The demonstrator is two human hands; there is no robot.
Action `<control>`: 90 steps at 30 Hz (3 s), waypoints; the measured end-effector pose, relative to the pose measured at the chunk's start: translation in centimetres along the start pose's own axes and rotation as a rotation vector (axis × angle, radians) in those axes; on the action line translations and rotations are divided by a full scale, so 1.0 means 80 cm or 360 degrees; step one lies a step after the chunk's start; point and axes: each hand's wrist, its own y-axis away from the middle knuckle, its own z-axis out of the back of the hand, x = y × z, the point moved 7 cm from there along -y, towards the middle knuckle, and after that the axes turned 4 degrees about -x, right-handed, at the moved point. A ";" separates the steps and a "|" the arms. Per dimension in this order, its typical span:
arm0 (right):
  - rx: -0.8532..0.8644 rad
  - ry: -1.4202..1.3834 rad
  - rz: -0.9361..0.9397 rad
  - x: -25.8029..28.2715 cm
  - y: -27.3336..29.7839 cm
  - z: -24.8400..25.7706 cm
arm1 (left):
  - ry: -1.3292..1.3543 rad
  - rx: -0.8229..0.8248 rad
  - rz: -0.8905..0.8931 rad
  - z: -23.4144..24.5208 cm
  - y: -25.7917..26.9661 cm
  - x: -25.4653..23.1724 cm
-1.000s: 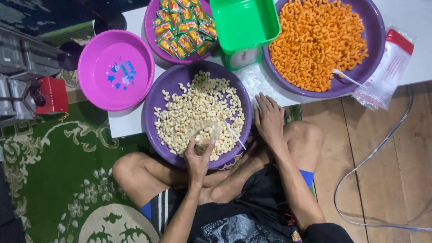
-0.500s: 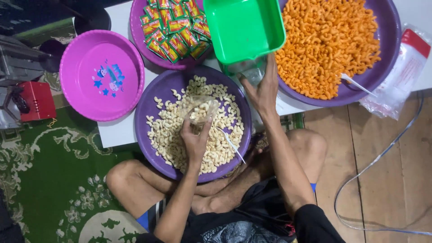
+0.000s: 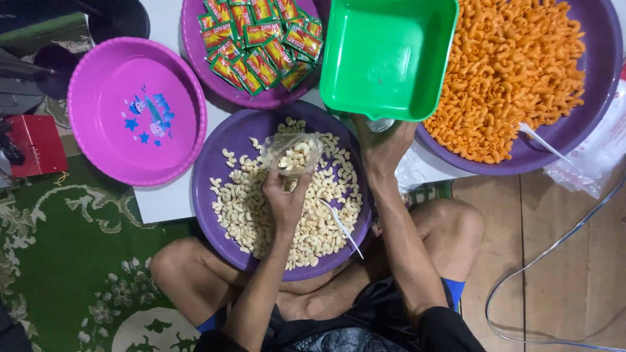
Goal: Manually scooping puffed snacks from a large bowl into small individual plastic bags using a spoon.
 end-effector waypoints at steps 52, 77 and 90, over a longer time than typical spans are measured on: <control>0.0661 -0.0112 0.0304 0.192 0.200 0.221 | 0.0307 -0.0192 -0.0073 0.269 0.196 -0.066; 0.0729 -0.0245 0.0253 0.179 0.201 0.171 | 0.0008 -0.0311 0.0043 0.294 0.231 -0.025; 0.0708 -0.0262 0.0406 0.213 0.261 0.147 | -0.0115 -0.0149 0.0216 0.272 0.231 -0.025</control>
